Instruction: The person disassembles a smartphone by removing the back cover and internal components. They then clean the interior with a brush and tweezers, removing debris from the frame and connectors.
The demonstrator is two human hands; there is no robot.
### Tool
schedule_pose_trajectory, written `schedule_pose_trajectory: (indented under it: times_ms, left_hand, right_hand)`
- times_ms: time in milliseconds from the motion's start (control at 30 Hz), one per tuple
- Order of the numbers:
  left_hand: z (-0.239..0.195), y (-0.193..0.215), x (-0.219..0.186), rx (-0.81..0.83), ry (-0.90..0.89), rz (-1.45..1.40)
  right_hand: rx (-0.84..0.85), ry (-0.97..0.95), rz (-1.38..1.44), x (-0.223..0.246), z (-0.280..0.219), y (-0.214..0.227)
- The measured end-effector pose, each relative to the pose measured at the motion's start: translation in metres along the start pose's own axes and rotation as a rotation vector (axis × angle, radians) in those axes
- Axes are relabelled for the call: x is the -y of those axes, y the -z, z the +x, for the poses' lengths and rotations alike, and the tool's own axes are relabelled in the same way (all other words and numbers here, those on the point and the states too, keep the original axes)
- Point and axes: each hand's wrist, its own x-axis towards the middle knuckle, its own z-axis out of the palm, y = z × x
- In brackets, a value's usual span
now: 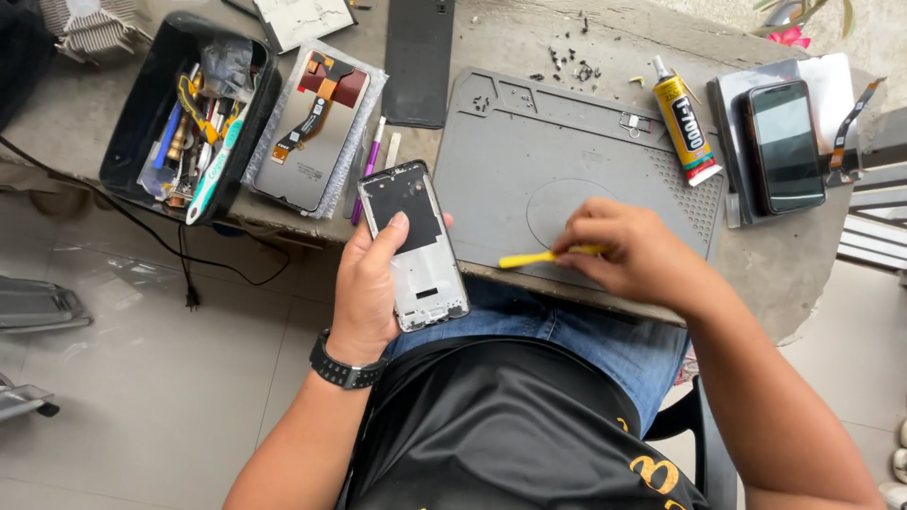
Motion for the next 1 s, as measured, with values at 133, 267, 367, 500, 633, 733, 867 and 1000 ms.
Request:
schedule_pose_trajectory:
  times_ms: [133, 267, 367, 500, 633, 733, 867, 1000]
  left_hand:
    - [0.003, 0.000, 0.003, -0.011, -0.032, 0.080]
    - [0.008, 0.005, 0.006, -0.018, -0.035, 0.104]
    - [0.005, 0.003, 0.003, -0.020, -0.006, 0.129]
    - [0.005, 0.001, 0.002, -0.012, -0.005, 0.135]
    - [0.000, -0.005, -0.003, -0.019, 0.012, 0.142]
    - [0.002, -0.004, -0.004, -0.006, 0.015, 0.154]
    - [0.003, -0.001, -0.004, 0.005, 0.016, 0.149]
    - [0.002, -0.004, -0.008, 0.009, 0.022, 0.163]
  right_hand:
    - [-0.262, 0.103, -0.224, -0.062, 0.024, 0.011]
    - [-0.392, 0.084, -0.179, -0.022, 0.025, 0.009]
    - [-0.164, 0.072, -0.042, -0.017, 0.030, -0.002]
    - [-0.588, 0.135, -0.374, -0.072, 0.034, 0.001]
    - [-0.567, 0.158, -0.154, -0.024, 0.036, -0.028]
    - [-0.398, 0.085, -0.077, -0.041, 0.033, -0.027]
    - [-0.609, 0.081, -0.362, -0.082, 0.022, 0.005]
    - [-0.467, -0.010, -0.123, -0.048, 0.020, -0.015]
